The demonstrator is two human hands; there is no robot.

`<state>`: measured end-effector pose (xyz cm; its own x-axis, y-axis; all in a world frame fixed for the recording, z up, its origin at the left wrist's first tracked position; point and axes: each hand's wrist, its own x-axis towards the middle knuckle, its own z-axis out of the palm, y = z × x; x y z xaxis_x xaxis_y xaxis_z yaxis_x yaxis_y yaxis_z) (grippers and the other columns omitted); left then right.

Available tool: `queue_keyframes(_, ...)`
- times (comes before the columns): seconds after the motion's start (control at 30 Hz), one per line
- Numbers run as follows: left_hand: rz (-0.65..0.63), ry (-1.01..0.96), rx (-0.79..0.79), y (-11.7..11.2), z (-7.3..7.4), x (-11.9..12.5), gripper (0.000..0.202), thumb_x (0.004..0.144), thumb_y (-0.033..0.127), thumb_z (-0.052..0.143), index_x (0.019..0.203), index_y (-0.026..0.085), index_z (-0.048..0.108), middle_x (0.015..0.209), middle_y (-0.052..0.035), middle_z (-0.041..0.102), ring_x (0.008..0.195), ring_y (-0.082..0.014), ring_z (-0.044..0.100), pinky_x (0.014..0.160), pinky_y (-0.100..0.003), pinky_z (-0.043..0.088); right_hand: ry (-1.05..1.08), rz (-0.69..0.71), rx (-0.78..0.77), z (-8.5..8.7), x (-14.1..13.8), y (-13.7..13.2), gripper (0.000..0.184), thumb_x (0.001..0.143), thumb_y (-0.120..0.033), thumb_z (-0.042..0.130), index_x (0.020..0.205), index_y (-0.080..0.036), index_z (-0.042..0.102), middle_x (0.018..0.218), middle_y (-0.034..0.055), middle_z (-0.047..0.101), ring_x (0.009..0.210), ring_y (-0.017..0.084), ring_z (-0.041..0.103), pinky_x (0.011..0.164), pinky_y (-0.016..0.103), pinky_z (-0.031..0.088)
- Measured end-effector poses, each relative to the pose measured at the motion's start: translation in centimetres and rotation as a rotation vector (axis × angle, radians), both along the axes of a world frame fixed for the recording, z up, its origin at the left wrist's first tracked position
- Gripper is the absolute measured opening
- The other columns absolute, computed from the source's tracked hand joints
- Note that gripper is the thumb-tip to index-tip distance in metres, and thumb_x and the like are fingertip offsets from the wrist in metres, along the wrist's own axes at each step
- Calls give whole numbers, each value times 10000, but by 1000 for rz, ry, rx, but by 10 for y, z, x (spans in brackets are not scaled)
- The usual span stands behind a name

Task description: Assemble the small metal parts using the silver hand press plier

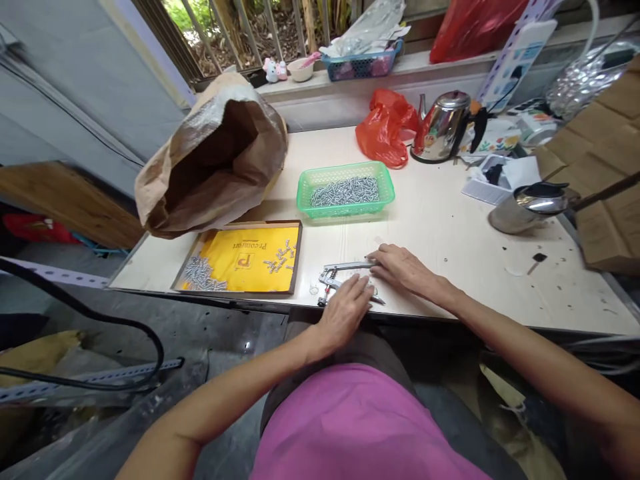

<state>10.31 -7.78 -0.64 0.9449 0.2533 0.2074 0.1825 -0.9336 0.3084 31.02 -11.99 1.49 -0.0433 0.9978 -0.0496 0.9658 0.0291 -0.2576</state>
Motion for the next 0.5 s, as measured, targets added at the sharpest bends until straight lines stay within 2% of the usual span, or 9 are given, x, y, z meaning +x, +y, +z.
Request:
queue_keyframes(0.13,13,-16,-52,-21,-6,1,318,970,260,398,1237,141,522,1283,-126,582,1278,-267,473,1087,-478,371,-144,-99,65,-7,2,20,205,941,-267,473,942,-167,652,967,91,649,937,222,528,783,344,299)
queue_keyframes(0.23,36,-34,-94,-22,-6,3,336,966,279,410,1257,145,513,1308,-135,564,1308,-270,443,1100,-498,346,-179,-126,65,3,-7,35,203,932,-270,486,995,-179,656,997,97,648,934,226,513,777,353,281)
queue_keyframes(0.3,28,-42,-125,-21,-7,3,356,958,288,431,1275,143,506,1318,-144,555,1319,-269,433,1106,-492,338,-151,10,57,13,-24,42,207,924,-265,501,1043,-206,660,1038,94,632,944,219,499,760,339,286)
queue_keyframes(0.37,22,-30,-165,-21,-9,1,375,944,308,464,1272,136,519,1303,-148,567,1290,-273,465,1090,-466,364,-108,246,57,20,-47,45,189,909,-279,534,1030,-248,677,1069,81,613,970,213,481,747,326,298)
queue_keyframes(0.43,28,5,-196,-23,-13,-2,385,929,343,493,1238,121,557,1248,-149,606,1227,-286,522,1052,-441,406,-100,456,45,20,-71,46,135,885,-270,576,937,-249,698,1041,77,609,982,216,470,739,325,311)
queue_keyframes(0.5,13,38,-193,-25,-18,-5,419,919,375,507,1226,98,573,1222,-155,625,1186,-295,553,1024,-417,428,-117,574,59,13,-91,46,94,863,-232,601,846,-218,692,972,79,612,959,221,479,734,335,329)
